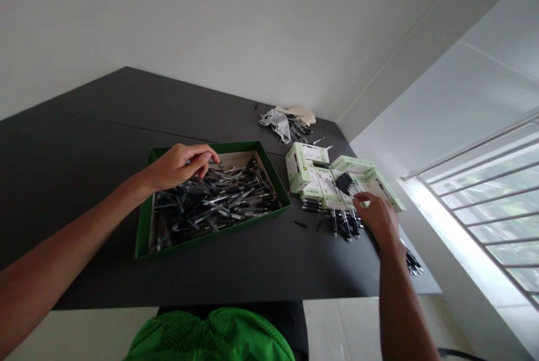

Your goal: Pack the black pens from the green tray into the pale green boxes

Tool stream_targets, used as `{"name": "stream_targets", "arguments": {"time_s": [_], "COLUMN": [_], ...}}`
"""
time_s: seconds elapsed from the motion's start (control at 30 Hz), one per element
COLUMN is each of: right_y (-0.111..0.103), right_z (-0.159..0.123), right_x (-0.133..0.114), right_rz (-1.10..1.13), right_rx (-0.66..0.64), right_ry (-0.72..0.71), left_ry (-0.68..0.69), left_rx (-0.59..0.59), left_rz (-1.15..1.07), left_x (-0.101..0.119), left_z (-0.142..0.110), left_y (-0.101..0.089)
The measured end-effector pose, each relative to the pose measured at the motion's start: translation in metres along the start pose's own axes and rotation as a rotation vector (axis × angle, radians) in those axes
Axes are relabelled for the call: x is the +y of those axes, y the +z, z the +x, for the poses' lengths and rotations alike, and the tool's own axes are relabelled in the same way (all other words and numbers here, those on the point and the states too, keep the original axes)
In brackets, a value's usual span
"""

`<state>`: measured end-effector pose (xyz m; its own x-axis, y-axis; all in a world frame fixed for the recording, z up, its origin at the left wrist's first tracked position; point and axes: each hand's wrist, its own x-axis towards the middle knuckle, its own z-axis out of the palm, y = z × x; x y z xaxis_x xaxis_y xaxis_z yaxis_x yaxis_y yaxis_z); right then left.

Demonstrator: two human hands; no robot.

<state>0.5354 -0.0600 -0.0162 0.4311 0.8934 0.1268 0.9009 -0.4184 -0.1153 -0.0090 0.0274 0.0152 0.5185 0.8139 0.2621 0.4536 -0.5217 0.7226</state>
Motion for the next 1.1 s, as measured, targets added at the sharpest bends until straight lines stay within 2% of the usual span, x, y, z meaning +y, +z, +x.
{"name": "stream_targets", "arguments": {"time_s": [0.1, 0.17, 0.23, 0.37, 0.5, 0.6, 0.67, 0.77, 0.9, 1.0, 1.1], "right_y": [-0.021, -0.040, -0.062, -0.098, -0.107, -0.096, -0.084, -0.068, -0.061, -0.061, -0.053], "right_z": [-0.005, -0.010, -0.017, -0.032, -0.045, -0.053, -0.055, -0.054, -0.054, -0.063, -0.076], "right_x": [-0.016, -0.038, -0.071, -0.156, -0.245, -0.302, -0.330, -0.354, -0.361, -0.361, -0.367], "right_rz": [0.111, 0.267, 0.452, 0.762, 0.818, 0.854, 0.905, 1.054, 1.171, 0.992, 0.666], "right_rx": [0.120, 0.218, 0.296, 0.314, 0.099, -0.065, -0.158, -0.252, -0.299, -0.472, -0.719], "right_ry": [-0.015, -0.074, -0.161, -0.461, -0.847, -1.056, -1.137, -1.140, -1.081, -1.248, -1.437], "left_ry": [0.001, 0.000, 0.004, 0.057, 0.119, 0.194, 0.242, 0.265, 0.183, 0.057, -0.028], "left_rx": [-0.013, -0.024, -0.017, 0.024, 0.043, 0.070, 0.095, 0.154, 0.329, 0.451, 0.451], "left_rz": [-0.008, -0.024, -0.047, -0.104, -0.106, -0.027, 0.002, 0.035, 0.043, -0.078, -0.102], "left_x": [-0.002, -0.004, -0.004, -0.004, -0.004, -0.006, -0.006, -0.004, -0.007, -0.019, -0.028], "left_z": [0.000, -0.001, 0.000, 0.000, -0.001, -0.002, -0.002, -0.003, -0.002, 0.000, 0.002], "left_y": [0.000, 0.001, 0.003, 0.005, 0.005, 0.005, 0.005, 0.000, -0.014, -0.021, -0.020]}}
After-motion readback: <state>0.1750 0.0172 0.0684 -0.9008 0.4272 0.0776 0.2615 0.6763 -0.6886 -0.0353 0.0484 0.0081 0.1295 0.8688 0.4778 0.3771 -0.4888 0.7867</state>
